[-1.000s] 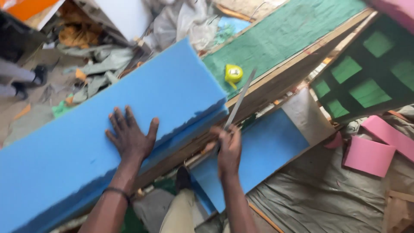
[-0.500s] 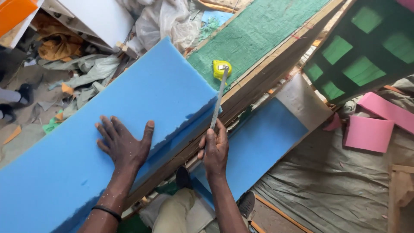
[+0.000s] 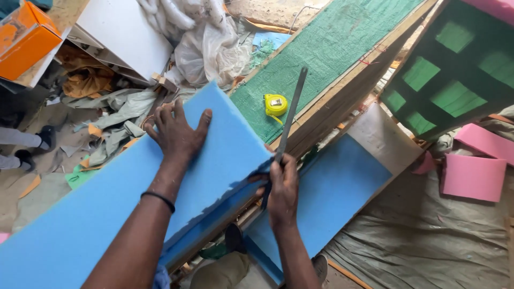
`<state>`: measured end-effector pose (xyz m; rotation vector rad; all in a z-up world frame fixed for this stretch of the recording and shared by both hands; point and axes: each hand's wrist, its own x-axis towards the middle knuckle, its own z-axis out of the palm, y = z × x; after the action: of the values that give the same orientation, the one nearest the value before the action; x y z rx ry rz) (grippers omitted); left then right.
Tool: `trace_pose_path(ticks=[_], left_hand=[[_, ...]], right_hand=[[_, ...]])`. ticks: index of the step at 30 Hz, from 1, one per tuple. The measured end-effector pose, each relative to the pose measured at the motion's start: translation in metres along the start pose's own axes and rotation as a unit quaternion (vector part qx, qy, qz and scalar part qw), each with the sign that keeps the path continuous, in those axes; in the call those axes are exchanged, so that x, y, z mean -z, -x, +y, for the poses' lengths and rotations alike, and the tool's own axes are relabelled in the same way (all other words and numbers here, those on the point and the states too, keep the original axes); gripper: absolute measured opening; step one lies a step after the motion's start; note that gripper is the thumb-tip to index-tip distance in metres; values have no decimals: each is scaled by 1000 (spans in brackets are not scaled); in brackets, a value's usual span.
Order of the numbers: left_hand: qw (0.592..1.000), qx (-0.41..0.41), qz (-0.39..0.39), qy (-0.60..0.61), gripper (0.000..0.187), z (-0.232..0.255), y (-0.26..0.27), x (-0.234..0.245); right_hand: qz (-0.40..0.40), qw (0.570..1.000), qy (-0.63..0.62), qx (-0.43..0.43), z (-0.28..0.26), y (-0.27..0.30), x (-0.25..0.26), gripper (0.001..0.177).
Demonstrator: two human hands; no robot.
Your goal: Measuring and cutting blue upholstery foam to size using a tape measure and a hand saw on a workshop floor.
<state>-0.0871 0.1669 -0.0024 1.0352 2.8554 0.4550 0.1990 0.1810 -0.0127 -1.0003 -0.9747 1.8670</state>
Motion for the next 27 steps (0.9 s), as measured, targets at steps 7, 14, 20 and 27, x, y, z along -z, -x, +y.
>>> trace_pose_path(ticks=[7,14,20,27], left_hand=[[995,-51,61,-56,114,24,58,-19],[996,-44,56,-59,111,38,56,-18],[996,-44,61,-53,115,47,54,-16],[997,-27,41,-55,116,51,50,-16]], right_hand=[[-35,993,-70,-93,23,-19,53,34],[-195,972,117,-57,-5,-132,49,58],[-274,927,244,-84,12,-199,20,57],[-313,904,262,-126,14,-237,-21,56]])
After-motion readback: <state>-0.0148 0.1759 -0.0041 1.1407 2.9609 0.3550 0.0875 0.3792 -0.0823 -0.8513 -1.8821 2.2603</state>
